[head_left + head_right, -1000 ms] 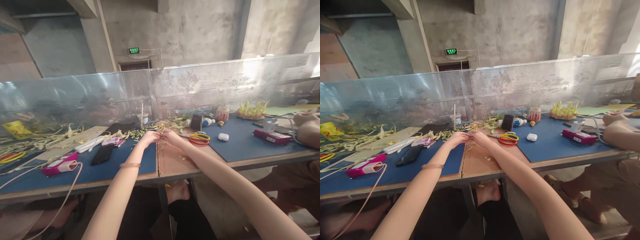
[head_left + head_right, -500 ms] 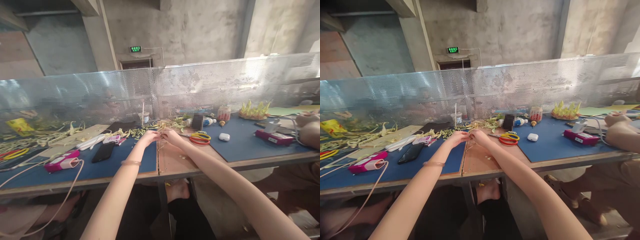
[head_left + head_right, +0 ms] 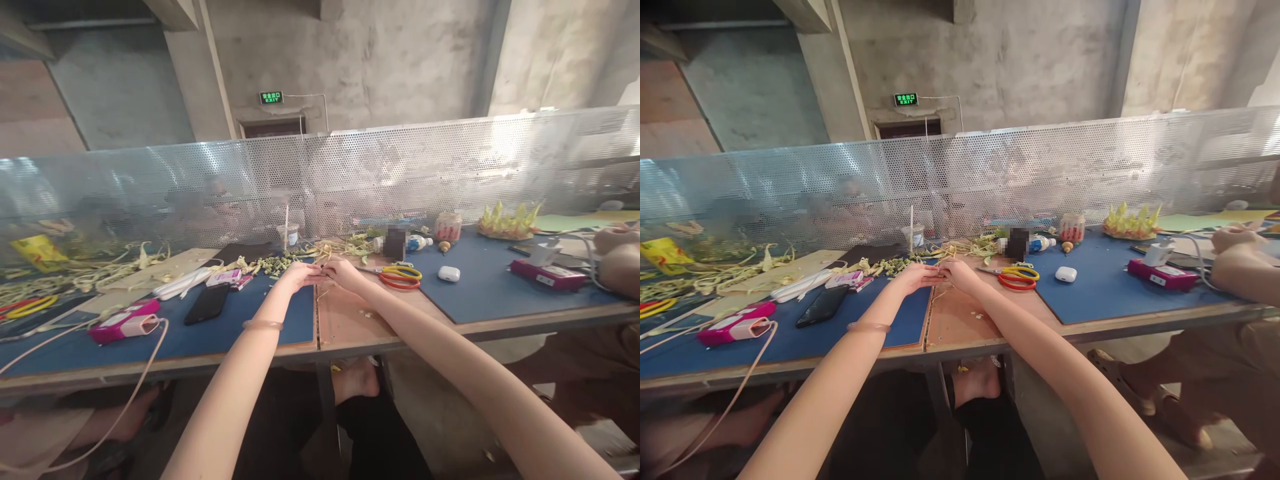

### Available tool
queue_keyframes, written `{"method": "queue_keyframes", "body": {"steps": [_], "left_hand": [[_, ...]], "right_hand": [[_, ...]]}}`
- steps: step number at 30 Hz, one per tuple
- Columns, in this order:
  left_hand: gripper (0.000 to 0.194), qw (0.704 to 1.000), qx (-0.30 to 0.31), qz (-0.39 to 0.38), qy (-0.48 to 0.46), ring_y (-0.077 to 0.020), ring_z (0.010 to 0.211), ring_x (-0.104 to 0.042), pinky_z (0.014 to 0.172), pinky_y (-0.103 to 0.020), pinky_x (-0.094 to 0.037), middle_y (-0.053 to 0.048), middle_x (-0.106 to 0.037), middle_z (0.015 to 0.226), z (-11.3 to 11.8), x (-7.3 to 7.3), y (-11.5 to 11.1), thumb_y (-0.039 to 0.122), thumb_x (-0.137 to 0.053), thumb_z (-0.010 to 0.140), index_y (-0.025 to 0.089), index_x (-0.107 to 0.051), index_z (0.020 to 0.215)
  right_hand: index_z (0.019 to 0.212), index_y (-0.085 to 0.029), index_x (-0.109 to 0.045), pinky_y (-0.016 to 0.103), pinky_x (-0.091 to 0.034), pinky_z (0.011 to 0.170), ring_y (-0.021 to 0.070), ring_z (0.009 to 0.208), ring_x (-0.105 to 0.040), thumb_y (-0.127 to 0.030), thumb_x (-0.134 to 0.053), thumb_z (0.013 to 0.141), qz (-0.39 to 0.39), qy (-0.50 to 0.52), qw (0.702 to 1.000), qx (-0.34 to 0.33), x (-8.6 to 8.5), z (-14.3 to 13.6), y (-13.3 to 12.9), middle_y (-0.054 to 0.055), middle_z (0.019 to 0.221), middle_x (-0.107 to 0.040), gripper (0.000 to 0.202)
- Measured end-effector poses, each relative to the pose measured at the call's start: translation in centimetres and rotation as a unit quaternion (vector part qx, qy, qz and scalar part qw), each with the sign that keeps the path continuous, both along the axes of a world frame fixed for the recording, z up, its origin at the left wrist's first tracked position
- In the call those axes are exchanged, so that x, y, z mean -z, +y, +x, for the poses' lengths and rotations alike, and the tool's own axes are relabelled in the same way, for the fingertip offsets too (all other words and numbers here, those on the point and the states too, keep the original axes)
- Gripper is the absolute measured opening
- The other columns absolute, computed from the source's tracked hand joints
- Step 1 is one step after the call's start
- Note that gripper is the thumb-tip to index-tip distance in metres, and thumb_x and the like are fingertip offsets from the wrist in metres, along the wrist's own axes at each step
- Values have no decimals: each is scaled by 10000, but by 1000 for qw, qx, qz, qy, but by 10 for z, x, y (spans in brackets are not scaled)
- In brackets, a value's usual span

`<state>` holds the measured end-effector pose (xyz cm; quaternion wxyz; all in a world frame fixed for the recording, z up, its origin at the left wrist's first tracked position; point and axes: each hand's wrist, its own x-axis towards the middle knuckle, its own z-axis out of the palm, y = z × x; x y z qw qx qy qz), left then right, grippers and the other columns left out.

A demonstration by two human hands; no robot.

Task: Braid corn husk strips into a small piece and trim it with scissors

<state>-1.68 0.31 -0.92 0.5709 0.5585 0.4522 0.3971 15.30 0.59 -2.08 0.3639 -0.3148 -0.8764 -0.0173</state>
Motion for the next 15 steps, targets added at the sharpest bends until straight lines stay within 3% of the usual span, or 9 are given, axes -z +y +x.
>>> {"method": "queue_keyframes", "body": {"steps": [15], "left_hand": [[269, 1000, 30, 8, -6, -179, 882, -593, 740, -365, -508, -82, -585, 1054, -2, -3, -2, 271, -531, 848, 123, -545, 1073]], "right_hand": [[918, -130, -587, 338, -492, 748, 140, 831, -587, -278, -509, 877, 8, 10, 1000, 6, 0, -1, 0, 32, 923, -607, 172]]}}
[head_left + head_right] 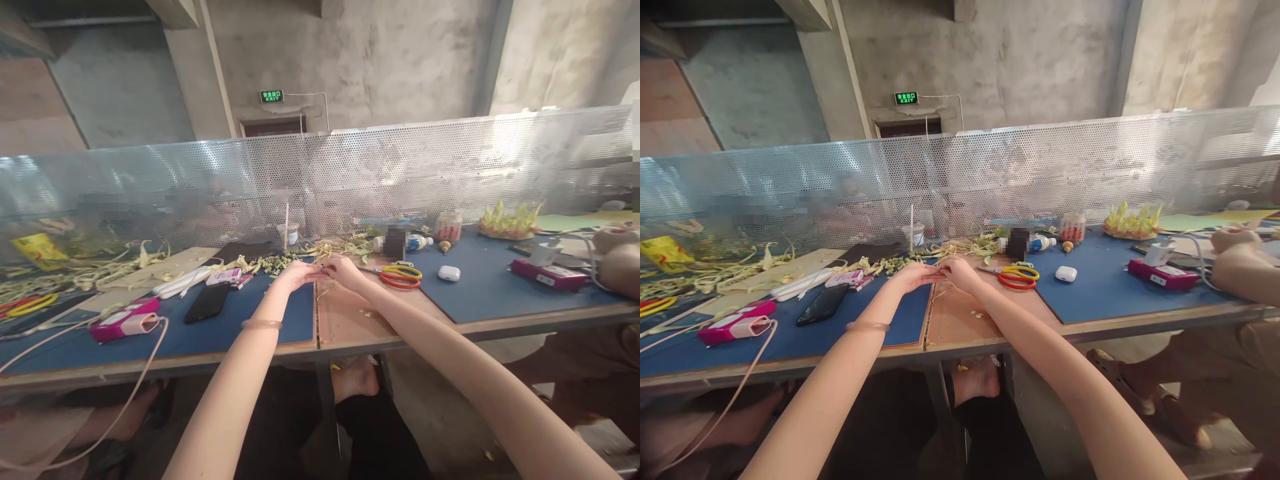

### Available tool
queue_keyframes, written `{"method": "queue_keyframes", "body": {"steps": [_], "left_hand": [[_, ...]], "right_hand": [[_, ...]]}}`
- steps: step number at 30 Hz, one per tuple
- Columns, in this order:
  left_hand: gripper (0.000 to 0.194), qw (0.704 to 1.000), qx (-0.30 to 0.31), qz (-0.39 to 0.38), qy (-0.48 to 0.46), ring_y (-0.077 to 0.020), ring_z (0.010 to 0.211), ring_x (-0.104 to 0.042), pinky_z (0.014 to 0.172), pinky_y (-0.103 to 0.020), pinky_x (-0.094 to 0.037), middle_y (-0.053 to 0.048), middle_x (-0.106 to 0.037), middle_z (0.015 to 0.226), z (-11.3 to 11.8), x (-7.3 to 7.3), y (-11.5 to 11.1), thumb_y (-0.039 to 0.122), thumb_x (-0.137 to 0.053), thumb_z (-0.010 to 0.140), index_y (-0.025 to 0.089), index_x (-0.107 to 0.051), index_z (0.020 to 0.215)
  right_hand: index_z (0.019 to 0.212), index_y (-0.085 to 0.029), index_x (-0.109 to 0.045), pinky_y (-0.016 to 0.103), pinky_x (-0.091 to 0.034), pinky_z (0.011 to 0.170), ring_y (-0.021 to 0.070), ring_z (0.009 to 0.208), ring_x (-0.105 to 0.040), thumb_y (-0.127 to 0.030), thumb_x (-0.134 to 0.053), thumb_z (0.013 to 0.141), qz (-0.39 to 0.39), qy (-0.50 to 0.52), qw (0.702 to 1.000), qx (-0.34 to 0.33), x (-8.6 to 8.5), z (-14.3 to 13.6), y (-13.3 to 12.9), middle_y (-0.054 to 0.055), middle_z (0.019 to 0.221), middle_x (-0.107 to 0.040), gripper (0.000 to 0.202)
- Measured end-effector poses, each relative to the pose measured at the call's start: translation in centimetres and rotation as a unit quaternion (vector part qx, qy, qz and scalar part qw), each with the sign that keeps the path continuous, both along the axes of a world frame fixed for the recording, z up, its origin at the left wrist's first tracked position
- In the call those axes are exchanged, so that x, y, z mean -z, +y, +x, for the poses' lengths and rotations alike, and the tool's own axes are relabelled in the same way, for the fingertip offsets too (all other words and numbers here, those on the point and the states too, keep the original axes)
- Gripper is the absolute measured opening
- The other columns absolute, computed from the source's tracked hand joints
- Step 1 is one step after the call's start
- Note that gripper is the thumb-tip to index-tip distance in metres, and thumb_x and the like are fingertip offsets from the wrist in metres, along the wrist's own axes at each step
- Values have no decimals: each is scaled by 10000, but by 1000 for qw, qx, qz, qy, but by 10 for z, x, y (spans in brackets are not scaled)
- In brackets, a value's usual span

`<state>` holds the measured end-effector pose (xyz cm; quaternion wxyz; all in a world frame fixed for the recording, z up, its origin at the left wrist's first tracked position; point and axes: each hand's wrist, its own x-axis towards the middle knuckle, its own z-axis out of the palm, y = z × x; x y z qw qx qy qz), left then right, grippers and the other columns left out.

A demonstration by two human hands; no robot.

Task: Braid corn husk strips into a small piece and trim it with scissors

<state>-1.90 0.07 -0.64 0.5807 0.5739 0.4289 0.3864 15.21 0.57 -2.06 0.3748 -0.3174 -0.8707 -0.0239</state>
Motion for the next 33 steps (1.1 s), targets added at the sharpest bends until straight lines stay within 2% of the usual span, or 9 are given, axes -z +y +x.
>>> {"method": "queue_keyframes", "body": {"steps": [8, 16, 21, 25, 28, 30, 33], "left_hand": [[300, 1000, -26, -10, 7, -190, 908, -584, 757, -382, -502, -88, -567, 1092, 1, 3, 2, 283, -525, 850, 133, -526, 1111], [292, 1000, -22, -7, -6, -184, 892, -588, 745, -372, -506, -87, -574, 1076, 3, 2, 1, 280, -527, 850, 128, -532, 1099], [291, 1000, -21, 4, -10, -187, 900, -587, 752, -375, -505, -89, -573, 1081, 4, -3, -3, 276, -530, 848, 126, -533, 1097], [282, 999, -42, 26, 3, -185, 898, -589, 750, -375, -506, -85, -578, 1074, 7, -6, -6, 278, -527, 850, 129, -538, 1090], [270, 992, -101, 64, 28, -175, 868, -596, 732, -364, -510, -78, -589, 1045, 8, -10, -8, 285, -524, 852, 127, -546, 1071], [265, 978, -173, 110, 47, -160, 809, -604, 702, -349, -510, -67, -606, 989, 5, -17, -11, 302, -518, 854, 126, -553, 1050], [311, 925, -316, 198, 70, -153, 749, -609, 686, -296, -479, -43, -640, 845, -6, -30, -16, 369, -457, 872, 154, -550, 1077]], "right_hand": [[913, -131, -589, 331, -496, 739, 133, 809, -591, -281, -502, 882, 2, -36, 999, -14, 2, 2, 3, 28, 901, -612, 176], [950, -138, -588, 348, -490, 774, 146, 867, -586, -262, -502, 882, 36, -83, 996, -19, 1, 6, 5, 37, 956, -609, 166], [980, -149, -582, 358, -483, 794, 155, 909, -573, -263, -496, 884, 68, -102, 992, 28, -1, 8, 4, 53, 1038, -588, 172], [972, -152, -584, 375, -468, 821, 166, 944, -558, -267, -498, 881, 96, -114, 986, 77, -1, 5, -1, 56, 1047, -582, 169], [970, -146, -583, 384, -462, 832, 171, 955, -555, -264, -505, 877, 112, -125, 981, 99, -2, 2, -4, 55, 1044, -581, 169], [981, -150, -580, 385, -460, 835, 171, 957, -554, -266, -501, 879, 121, -127, 978, 114, -2, 2, -5, 57, 1052, -579, 173], [988, -154, -578, 382, -461, 833, 171, 960, -552, -271, -493, 883, 127, -124, 975, 135, -3, 6, -3, 60, 1062, -574, 179]]}}
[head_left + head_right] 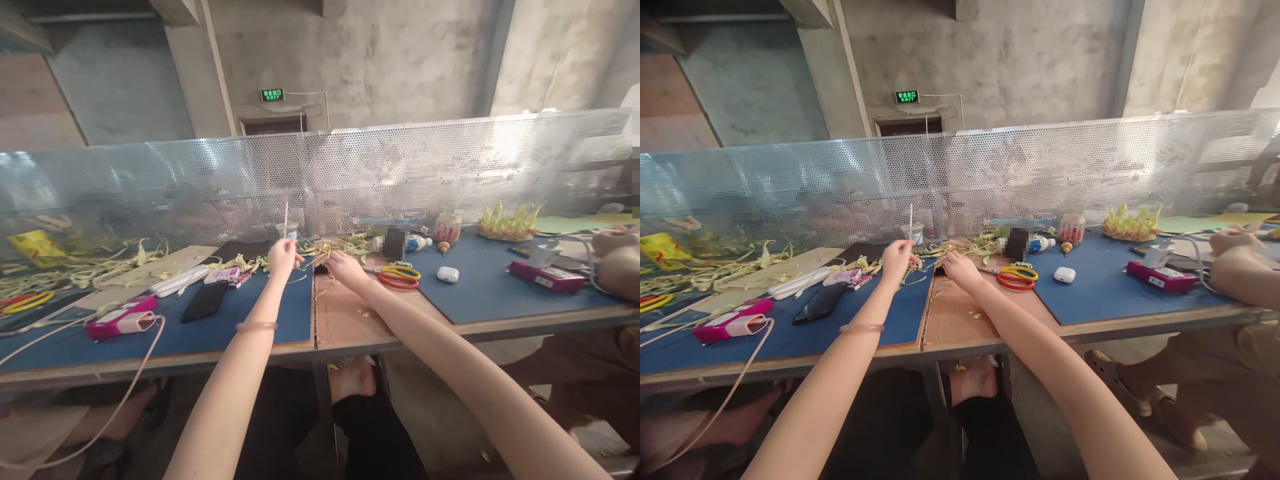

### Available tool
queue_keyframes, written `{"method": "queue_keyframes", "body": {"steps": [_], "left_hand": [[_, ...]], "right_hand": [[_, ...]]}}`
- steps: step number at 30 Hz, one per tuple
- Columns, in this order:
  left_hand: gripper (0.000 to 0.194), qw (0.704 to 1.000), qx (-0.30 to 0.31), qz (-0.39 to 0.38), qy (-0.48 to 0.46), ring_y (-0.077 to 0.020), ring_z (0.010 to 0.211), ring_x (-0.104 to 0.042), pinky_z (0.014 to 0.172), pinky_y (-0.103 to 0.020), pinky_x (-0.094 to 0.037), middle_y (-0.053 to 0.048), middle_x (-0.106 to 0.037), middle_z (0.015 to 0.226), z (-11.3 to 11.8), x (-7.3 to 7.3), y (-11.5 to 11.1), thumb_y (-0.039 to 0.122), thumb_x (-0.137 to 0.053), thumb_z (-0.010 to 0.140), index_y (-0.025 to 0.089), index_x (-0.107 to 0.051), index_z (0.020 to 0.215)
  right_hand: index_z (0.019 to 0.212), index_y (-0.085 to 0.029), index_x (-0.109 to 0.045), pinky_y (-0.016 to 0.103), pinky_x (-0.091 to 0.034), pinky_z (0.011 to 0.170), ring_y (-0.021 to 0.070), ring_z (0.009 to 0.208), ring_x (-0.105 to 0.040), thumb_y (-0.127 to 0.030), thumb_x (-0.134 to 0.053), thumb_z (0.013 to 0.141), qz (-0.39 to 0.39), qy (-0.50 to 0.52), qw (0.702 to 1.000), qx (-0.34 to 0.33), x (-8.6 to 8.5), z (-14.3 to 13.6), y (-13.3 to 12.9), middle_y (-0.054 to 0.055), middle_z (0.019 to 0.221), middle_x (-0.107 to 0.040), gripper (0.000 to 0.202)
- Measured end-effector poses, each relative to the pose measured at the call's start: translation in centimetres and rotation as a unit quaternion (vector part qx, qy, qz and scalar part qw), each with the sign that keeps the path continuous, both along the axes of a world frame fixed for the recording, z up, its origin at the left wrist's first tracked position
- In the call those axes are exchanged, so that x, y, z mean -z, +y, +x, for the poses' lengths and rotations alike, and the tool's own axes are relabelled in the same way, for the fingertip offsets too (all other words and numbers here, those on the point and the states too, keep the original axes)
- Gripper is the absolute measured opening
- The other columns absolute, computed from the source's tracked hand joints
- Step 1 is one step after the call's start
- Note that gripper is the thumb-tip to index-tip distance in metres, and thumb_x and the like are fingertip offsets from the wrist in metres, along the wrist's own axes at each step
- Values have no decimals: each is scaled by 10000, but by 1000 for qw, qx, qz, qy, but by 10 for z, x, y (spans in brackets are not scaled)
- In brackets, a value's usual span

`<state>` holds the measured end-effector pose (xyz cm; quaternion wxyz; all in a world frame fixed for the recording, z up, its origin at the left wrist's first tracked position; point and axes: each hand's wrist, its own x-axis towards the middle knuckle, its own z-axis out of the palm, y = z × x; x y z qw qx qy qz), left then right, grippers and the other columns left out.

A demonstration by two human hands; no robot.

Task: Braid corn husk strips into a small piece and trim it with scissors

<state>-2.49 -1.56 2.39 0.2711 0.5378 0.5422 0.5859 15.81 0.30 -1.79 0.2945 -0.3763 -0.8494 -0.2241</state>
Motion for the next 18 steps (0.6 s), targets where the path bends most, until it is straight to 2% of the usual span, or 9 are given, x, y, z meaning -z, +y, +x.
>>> {"method": "queue_keyframes", "body": {"steps": [3, 5, 6, 8, 10, 14, 18], "left_hand": [[419, 989, -134, 62, 19, -160, 888, -596, 757, -257, -436, -63, -645, 880, -19, -11, -5, 400, -261, 921, 172, -459, 1211], [407, 981, -179, 55, 43, -177, 989, -560, 808, -293, -424, -100, -622, 993, -32, -12, -5, 343, -223, 936, 151, -435, 1225], [377, 980, -183, 41, 60, -190, 1005, -551, 821, -323, -428, -107, -607, 1033, -38, -12, -4, 341, -279, 930, 145, -459, 1197], [310, 982, -157, -2, 101, -201, 975, -560, 816, -384, -451, -94, -578, 1090, -47, -8, 0, 338, -441, 885, 152, -518, 1121], [279, 983, -98, -53, 145, -203, 949, -569, 796, -393, -473, -74, -570, 1104, -53, -3, 3, 317, -524, 845, 157, -554, 1072], [256, 968, 41, -141, 205, -190, 903, -584, 763, -375, -497, -66, -585, 1074, -60, 5, 6, 296, -525, 848, 149, -566, 1054], [229, 952, 121, -183, 213, -169, 875, -589, 751, -360, -502, -68, -590, 1055, -63, 8, 5, 282, -512, 858, 158, -567, 1042]], "right_hand": [[975, -158, -582, 370, -463, 828, 165, 952, -552, -275, -488, 886, -1, 1, 1000, 8, 1, 5, 5, 60, 1059, -576, 174], [974, -159, -583, 368, -465, 824, 162, 944, -555, -277, -488, 886, -7, 4, 1000, 10, 2, 8, 7, 59, 1053, -578, 175], [975, -158, -583, 368, -466, 822, 162, 941, -556, -277, -489, 886, -10, 8, 1000, 11, 2, 8, 9, 59, 1050, -580, 175], [978, -157, -582, 371, -466, 822, 163, 940, -558, -277, -491, 885, -17, 18, 1000, 13, 3, 8, 9, 58, 1049, -581, 178], [980, -159, -582, 373, -465, 827, 163, 943, -558, -277, -491, 885, -23, 32, 999, 14, 3, 8, 9, 58, 1053, -581, 177], [982, -162, -583, 367, -470, 820, 159, 934, -561, -276, -487, 887, -35, 65, 997, 18, 1, 10, 8, 58, 1053, -582, 177], [987, -159, -580, 369, -471, 815, 160, 926, -563, -280, -491, 885, -47, 101, 994, 10, 1, 11, 8, 56, 1046, -583, 181]]}}
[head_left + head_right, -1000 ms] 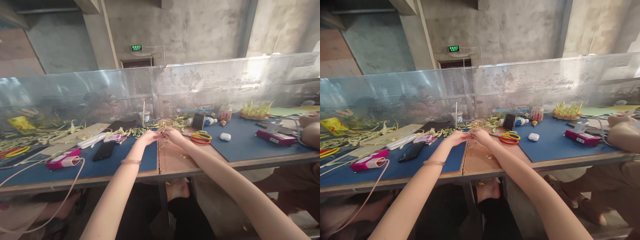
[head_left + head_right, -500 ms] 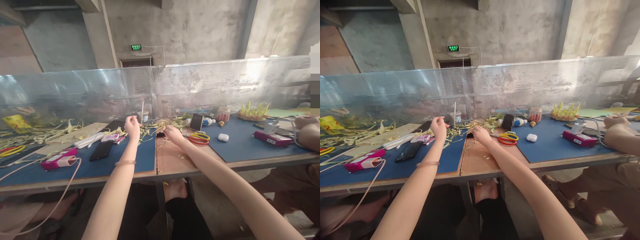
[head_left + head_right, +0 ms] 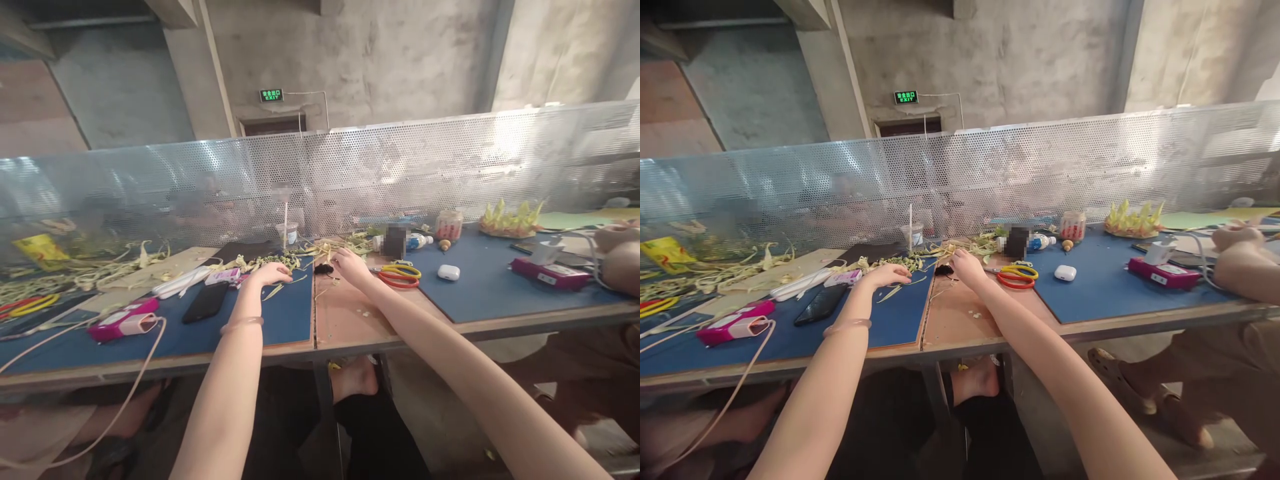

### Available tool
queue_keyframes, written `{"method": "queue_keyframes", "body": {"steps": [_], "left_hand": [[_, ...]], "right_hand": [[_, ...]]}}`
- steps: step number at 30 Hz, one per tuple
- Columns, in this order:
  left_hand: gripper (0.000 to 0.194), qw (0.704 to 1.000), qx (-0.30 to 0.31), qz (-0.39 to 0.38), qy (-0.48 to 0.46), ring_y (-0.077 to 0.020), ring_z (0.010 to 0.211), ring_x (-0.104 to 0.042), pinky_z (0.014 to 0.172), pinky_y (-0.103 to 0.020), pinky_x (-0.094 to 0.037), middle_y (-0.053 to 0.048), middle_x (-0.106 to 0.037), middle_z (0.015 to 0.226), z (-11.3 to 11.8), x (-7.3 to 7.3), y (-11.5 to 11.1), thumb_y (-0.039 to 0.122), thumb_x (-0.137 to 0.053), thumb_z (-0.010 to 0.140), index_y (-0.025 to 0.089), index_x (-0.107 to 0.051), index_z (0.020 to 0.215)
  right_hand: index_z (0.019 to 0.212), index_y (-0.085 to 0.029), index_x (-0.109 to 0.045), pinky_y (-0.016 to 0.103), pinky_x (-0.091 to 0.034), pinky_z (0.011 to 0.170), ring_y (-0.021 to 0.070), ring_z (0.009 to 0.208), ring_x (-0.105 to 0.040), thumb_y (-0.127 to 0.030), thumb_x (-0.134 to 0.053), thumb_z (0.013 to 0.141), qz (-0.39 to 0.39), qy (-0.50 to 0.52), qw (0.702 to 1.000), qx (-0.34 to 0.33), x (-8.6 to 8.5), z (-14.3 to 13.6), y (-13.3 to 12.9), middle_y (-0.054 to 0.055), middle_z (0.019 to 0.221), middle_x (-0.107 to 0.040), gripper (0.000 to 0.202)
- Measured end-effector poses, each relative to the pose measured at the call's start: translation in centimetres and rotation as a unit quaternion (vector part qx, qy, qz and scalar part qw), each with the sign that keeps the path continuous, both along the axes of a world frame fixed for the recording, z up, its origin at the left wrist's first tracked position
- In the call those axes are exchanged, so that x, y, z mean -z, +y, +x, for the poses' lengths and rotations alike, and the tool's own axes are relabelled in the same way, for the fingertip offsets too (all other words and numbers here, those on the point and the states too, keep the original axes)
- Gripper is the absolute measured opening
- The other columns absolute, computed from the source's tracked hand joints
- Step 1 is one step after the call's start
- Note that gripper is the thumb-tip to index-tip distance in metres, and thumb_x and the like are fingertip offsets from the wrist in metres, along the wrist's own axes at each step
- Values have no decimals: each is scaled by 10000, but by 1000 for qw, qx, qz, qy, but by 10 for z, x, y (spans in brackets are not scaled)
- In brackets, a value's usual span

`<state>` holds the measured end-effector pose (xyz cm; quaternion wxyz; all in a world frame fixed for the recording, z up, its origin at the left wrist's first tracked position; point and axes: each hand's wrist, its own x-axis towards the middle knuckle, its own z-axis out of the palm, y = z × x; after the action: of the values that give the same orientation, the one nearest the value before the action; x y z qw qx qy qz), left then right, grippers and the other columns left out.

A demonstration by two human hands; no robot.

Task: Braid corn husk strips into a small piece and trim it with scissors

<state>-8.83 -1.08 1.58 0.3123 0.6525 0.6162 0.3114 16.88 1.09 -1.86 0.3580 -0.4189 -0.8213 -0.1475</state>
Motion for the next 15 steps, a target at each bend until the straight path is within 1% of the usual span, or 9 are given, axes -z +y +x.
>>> {"method": "queue_keyframes", "body": {"steps": [2, 4, 9, 13, 15], "left_hand": [[230, 1000, 16, 0, -19, -172, 870, -589, 742, -359, -504, -66, -592, 1048, 0, 0, 0, 277, -520, 853, 148, -568, 1038], [231, 998, 24, 16, -54, -172, 866, -591, 735, -359, -506, -65, -593, 1036, 1, -1, 1, 270, -530, 847, 138, -566, 1034], [184, 981, 58, 62, -175, -155, 836, -609, 734, -342, -513, -65, -625, 981, 10, -6, 2, 238, -544, 839, 111, -590, 964], [141, 958, 111, 63, -255, -155, 855, -633, 833, -290, -494, -127, -677, 955, 18, -8, -2, 121, -532, 803, 70, -652, 858], [174, 949, 136, 56, -279, -171, 910, -630, 887, -288, -472, -144, -676, 1001, 21, -10, -5, 52, -538, 750, 64, -666, 867]], "right_hand": [[975, -158, -582, 368, -469, 813, 159, 920, -563, -283, -491, 885, -4, 22, 1000, -10, 0, -1, -1, 54, 1034, -585, 179], [948, -153, -585, 358, -472, 797, 154, 901, -565, -288, -492, 884, -7, 47, 999, -24, -1, -3, -2, 49, 1003, -592, 176], [882, -133, -584, 306, -488, 703, 122, 768, -577, -295, -499, 881, -13, 112, 991, -74, -6, -12, -6, 21, 869, -600, 184], [845, -131, -585, 293, -485, 680, 110, 717, -570, -305, -505, 877, -21, 145, 983, -106, -7, -15, -10, 8, 813, -597, 194], [831, -131, -586, 293, -482, 677, 109, 709, -568, -312, -510, 873, -28, 156, 981, -115, -8, -13, -11, 6, 799, -596, 201]]}}
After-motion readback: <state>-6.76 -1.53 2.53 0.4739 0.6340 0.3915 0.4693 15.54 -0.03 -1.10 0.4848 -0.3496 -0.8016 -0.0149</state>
